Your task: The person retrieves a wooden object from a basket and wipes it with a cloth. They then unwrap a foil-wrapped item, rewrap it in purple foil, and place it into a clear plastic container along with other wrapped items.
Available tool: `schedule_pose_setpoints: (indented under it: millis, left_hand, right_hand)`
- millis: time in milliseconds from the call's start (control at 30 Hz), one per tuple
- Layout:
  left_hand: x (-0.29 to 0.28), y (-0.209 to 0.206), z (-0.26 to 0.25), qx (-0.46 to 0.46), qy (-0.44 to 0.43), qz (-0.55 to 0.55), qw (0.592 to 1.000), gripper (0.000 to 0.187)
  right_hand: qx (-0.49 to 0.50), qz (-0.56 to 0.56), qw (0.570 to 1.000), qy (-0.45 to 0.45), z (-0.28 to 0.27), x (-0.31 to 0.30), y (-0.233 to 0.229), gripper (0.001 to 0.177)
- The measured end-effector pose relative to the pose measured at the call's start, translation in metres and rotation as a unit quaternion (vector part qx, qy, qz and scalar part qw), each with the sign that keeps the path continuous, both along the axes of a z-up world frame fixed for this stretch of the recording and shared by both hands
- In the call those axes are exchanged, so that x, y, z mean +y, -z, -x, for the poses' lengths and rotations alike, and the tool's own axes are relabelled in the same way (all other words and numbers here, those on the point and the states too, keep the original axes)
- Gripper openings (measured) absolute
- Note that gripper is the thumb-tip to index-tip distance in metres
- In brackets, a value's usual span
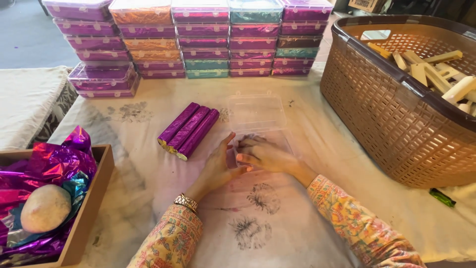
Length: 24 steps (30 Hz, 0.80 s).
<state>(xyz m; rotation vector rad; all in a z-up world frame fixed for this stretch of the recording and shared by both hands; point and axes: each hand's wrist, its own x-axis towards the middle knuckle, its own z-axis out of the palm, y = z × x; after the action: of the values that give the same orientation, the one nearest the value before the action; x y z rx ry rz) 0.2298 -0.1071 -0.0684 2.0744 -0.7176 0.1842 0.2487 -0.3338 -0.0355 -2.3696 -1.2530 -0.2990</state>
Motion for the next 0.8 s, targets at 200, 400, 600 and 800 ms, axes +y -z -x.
schedule_pose_setpoints:
  millis: [200,400,600,800]
  left_hand:
    - [-0.001,0.000,0.001,0.010,-0.004,0.001,1.000,0.115]
    - [0.000,-0.003,0.001,0.024,-0.006,0.000,1.000,0.114]
    - [-0.002,0.002,-0.002,-0.036,-0.001,-0.018,0.999,0.096]
    - [-0.001,-0.003,0.002,-0.040,-0.009,-0.021,0.999,0.087]
  right_hand:
    - [0.350,-0.072,0.933,0.045,-0.015,-0.020,0.015,0.060]
    - [0.201,0.209,0.931,0.224,-0.018,-0.049,-0.016,0.053]
    - [0.175,0.294,0.897,0.278,0.018,-0.010,-0.055,0.073]
    - [0.224,0.013,0.973,0.044,0.010,0.003,-0.012,0.064]
